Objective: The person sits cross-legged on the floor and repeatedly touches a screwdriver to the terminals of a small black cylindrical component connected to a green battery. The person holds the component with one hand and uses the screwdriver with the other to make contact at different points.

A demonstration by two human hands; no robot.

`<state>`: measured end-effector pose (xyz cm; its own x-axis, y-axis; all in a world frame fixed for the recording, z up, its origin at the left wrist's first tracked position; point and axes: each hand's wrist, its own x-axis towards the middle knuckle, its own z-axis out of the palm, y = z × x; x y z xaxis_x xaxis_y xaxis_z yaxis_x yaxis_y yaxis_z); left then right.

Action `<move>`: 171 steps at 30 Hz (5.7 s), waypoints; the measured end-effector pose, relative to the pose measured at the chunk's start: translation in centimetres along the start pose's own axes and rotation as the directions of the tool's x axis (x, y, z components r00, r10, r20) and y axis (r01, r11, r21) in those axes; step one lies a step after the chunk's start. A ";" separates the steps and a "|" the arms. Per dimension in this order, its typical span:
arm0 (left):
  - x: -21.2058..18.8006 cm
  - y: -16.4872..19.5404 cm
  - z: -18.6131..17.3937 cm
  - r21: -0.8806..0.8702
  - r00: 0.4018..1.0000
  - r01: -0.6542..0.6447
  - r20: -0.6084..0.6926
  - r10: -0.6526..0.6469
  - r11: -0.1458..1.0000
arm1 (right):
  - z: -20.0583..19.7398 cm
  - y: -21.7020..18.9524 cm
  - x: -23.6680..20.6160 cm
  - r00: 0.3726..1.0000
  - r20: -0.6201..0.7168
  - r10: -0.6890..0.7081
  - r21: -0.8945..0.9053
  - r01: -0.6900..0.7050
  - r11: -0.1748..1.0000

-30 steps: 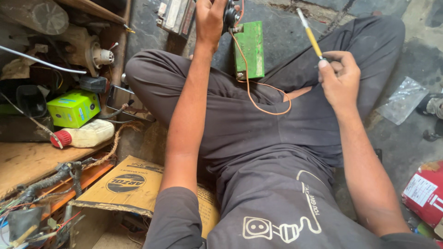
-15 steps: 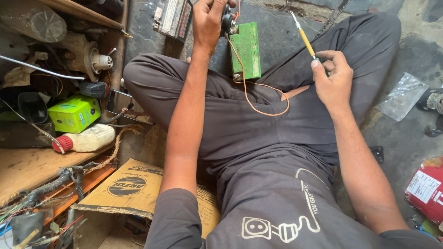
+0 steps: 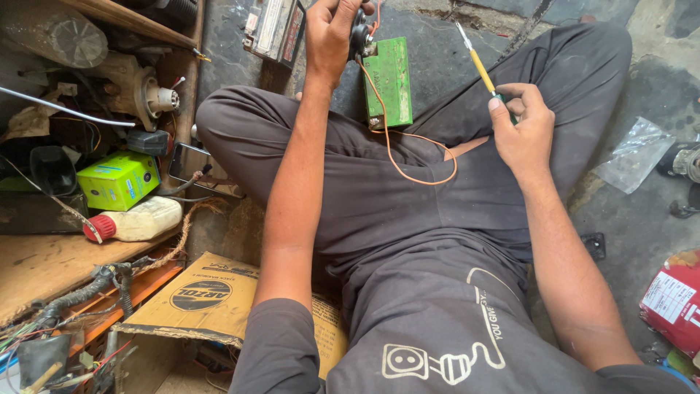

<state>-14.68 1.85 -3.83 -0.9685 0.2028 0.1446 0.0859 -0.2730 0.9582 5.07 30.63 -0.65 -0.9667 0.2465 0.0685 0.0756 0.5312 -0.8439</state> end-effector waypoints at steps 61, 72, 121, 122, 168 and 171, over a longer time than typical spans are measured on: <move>-0.2 0.4 0.3 0.215 0.999 -0.024 -0.037 0.033 0.976 | 0.4 -0.9 0.1 0.997 0.013 -0.076 -0.138 0.078 0.987; -1.3 1.8 1.7 0.144 0.994 -0.077 -0.064 0.087 0.987 | 0.5 -0.1 0.1 0.994 0.000 -0.110 -0.089 0.109 0.990; -3.5 -0.6 4.9 -0.453 0.573 0.818 0.700 -0.427 0.355 | -8.5 -19.2 9.9 0.140 0.952 -0.272 -0.215 0.940 -0.267; -3.2 -0.7 4.9 -0.440 0.549 0.834 0.725 -0.416 0.334 | -8.7 -19.2 10.5 0.166 0.947 -0.276 -0.229 0.949 -0.217; -0.5 -0.8 6.4 -0.213 0.384 0.912 0.747 -0.543 0.352 | -9.3 -19.1 9.9 0.213 0.965 -0.152 -0.256 0.885 -0.390; -0.4 -0.6 6.5 -0.202 0.379 0.915 0.727 -0.572 0.349 | -9.3 -19.0 9.4 0.389 0.901 -0.191 -0.423 0.885 -0.194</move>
<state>-12.80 8.03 -2.91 -0.2467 0.9168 -0.3140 -0.9034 -0.1002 0.4170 -3.14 30.40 20.98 -0.6109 -0.7358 -0.2921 -0.7668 0.4581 0.4497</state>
